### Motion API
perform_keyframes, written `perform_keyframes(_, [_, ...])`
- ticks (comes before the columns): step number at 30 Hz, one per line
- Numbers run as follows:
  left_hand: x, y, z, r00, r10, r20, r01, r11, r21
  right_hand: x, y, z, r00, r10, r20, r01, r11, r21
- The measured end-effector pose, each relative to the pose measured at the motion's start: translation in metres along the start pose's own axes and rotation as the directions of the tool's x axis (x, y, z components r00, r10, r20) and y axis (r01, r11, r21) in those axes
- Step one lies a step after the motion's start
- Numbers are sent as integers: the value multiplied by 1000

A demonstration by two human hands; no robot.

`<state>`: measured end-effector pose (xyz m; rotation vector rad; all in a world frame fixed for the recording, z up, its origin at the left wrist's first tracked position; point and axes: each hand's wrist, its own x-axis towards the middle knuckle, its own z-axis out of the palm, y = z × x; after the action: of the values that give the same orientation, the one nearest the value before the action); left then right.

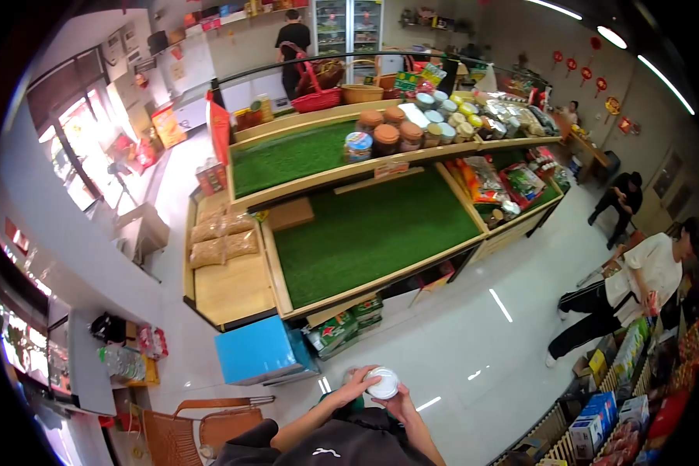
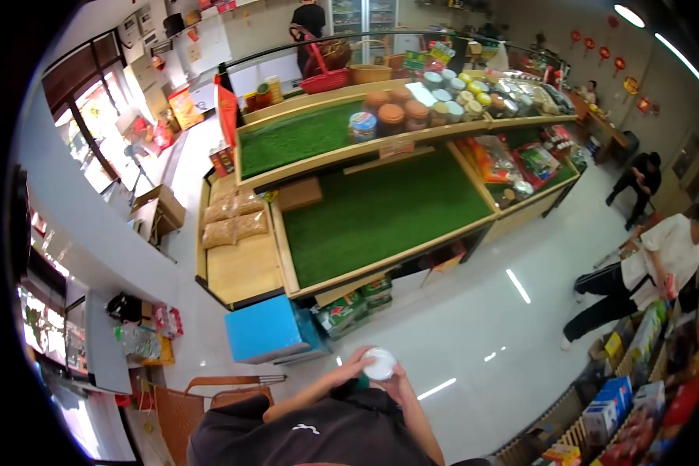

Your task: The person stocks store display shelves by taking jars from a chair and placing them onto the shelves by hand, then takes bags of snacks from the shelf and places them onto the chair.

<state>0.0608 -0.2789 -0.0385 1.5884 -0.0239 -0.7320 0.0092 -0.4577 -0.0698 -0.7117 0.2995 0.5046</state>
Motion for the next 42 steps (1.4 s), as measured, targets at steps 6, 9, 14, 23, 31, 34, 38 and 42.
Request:
perform_keyframes(6, [53,25,11,980,33,194,-8,992,-128,8,-44,-3,996,-22,-90,26,999,38])
perform_keyframes(9, [82,43,7,989,-8,146,43,970,-238,38,-56,-16,993,-13,-118,20,998,52])
perform_keyframes(14, [133,89,-18,992,-109,-63,78,926,-369,103,-119,0,981,102,-163,-107,994,-23])
perform_keyframes(23, [230,129,-60,877,185,-444,-337,895,-292,219,-218,30,996,-6,-92,-17,968,-250])
perform_keyframes(31, [258,186,-77,691,369,-622,-457,889,19,289,-259,22,995,103,4,-90,890,-447])
perform_keyframes(34, [276,200,-79,628,339,-700,-453,891,26,315,-293,43,988,114,101,-46,857,-513])
perform_keyframes(38, [301,256,-91,528,372,-763,-474,875,99,350,-344,85,940,36,338,115,903,-415])
perform_keyframes(42, [318,320,-101,425,455,-782,-416,866,278,382,-401,128,850,-61,523,277,897,-345])
